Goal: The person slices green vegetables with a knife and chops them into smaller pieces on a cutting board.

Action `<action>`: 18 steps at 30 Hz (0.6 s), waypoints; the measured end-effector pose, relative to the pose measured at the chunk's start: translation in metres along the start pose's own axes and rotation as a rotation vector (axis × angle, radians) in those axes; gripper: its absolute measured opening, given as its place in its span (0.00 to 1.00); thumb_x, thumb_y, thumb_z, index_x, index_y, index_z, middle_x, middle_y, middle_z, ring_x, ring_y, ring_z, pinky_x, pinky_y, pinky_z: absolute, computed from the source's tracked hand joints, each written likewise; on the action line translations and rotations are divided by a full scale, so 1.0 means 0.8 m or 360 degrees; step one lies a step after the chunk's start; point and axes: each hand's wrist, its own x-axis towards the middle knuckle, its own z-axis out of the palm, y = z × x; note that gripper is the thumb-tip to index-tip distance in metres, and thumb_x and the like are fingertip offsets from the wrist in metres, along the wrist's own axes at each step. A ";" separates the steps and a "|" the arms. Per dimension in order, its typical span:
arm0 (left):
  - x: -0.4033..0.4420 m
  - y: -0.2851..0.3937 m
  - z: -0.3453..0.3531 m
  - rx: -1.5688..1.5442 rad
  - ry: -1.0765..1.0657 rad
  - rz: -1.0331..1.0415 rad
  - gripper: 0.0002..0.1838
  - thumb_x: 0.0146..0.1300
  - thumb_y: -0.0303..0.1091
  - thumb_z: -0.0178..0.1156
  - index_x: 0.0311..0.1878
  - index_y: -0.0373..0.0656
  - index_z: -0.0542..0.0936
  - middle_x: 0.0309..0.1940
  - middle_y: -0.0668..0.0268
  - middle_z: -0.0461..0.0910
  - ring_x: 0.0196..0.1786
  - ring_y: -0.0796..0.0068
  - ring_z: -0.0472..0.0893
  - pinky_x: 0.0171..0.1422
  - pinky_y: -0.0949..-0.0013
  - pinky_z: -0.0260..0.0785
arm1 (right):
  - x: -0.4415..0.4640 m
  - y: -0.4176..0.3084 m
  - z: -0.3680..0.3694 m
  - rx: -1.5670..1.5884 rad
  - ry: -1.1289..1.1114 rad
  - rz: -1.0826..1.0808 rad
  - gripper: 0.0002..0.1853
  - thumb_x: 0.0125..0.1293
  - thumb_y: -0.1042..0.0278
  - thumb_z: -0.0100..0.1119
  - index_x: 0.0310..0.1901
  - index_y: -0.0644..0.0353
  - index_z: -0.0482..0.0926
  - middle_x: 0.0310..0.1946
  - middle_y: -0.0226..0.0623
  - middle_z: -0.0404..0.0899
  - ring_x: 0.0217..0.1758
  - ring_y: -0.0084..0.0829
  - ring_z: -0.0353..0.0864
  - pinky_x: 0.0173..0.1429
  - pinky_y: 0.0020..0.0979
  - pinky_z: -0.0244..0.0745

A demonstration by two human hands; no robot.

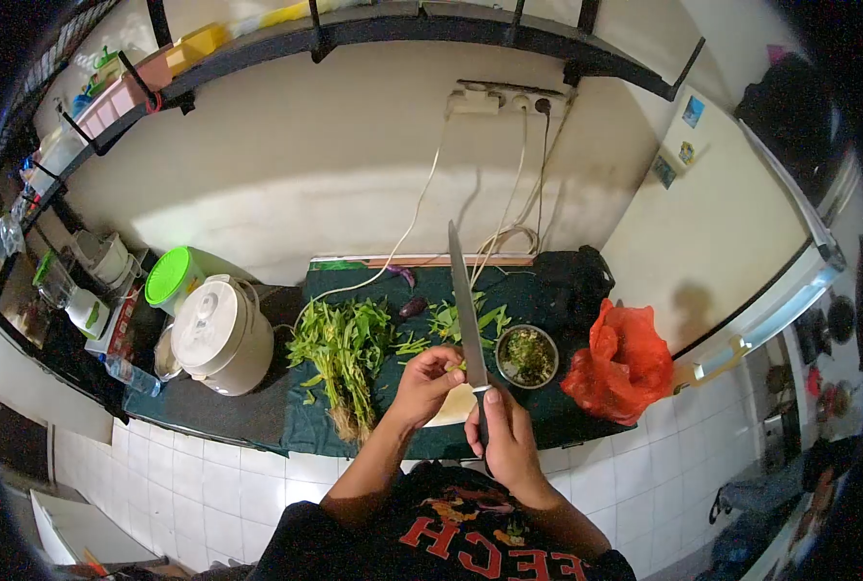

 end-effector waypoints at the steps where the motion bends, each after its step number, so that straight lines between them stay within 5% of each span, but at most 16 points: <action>1: -0.001 0.000 0.004 0.0028 0.0028 0.0034 0.11 0.59 0.22 0.67 0.44 0.41 0.78 0.43 0.68 0.76 0.47 0.77 0.76 0.52 0.71 0.70 | -0.003 -0.003 0.000 -0.0043 0.0001 -0.0007 0.26 0.79 0.51 0.33 0.66 0.61 0.66 0.18 0.29 0.68 0.17 0.17 0.64 0.22 0.20 0.61; 18: -0.014 0.011 0.014 0.0075 -0.0033 -0.0038 0.12 0.62 0.35 0.67 0.44 0.43 0.76 0.44 0.65 0.77 0.46 0.74 0.75 0.48 0.71 0.68 | -0.015 -0.002 -0.010 0.0029 -0.0075 0.0026 0.25 0.77 0.53 0.39 0.69 0.57 0.64 0.19 0.28 0.70 0.18 0.17 0.66 0.24 0.20 0.62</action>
